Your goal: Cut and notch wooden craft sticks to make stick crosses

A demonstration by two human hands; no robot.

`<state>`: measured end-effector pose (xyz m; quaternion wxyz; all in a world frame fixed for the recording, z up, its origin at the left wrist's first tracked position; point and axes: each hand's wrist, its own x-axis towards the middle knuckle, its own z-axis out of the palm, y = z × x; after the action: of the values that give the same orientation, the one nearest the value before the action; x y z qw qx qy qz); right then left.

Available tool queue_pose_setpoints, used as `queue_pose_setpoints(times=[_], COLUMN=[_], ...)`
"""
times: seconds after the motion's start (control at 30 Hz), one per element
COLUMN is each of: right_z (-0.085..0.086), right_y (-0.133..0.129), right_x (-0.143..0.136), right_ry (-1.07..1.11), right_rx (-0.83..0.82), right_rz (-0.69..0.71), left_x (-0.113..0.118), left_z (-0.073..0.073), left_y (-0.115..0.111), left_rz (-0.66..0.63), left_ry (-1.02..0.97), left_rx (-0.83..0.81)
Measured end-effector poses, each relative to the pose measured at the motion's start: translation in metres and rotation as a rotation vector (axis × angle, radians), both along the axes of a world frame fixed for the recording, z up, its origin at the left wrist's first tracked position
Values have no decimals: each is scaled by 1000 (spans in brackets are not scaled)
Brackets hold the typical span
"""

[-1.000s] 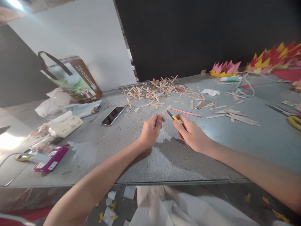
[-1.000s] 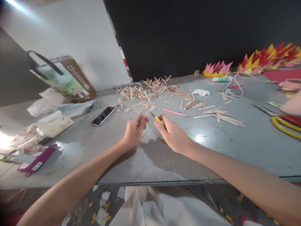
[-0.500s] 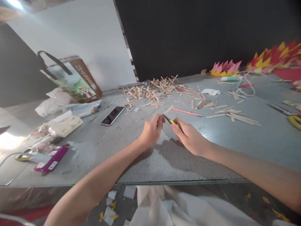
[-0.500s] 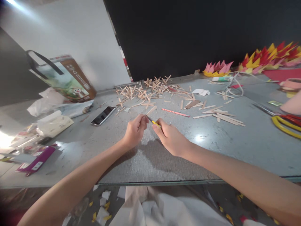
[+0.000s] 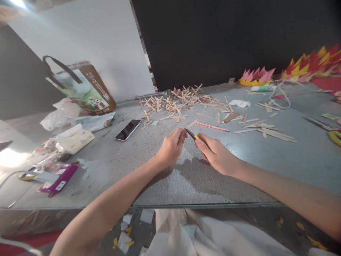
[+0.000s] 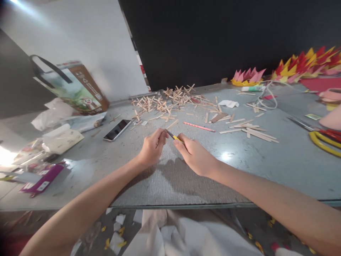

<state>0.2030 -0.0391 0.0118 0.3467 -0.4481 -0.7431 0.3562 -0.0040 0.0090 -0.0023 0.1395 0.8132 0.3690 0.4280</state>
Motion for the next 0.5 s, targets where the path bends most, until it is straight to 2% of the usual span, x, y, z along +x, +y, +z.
queue_pose_setpoints(times=[0.27, 0.4, 0.5], right_z=[-4, -5, -4], right_y=[1, 3, 7], right_x=[-1, -1, -2], right_ry=[-47, -60, -49], right_rx=[-22, -50, -160], right_rz=[-7, -15, -19], left_x=[-7, -10, -10], left_z=[-2, -7, -9], left_y=[9, 16, 19], left_rz=[-29, -36, -39], left_ry=[168, 366, 524], left_rx=[208, 335, 347])
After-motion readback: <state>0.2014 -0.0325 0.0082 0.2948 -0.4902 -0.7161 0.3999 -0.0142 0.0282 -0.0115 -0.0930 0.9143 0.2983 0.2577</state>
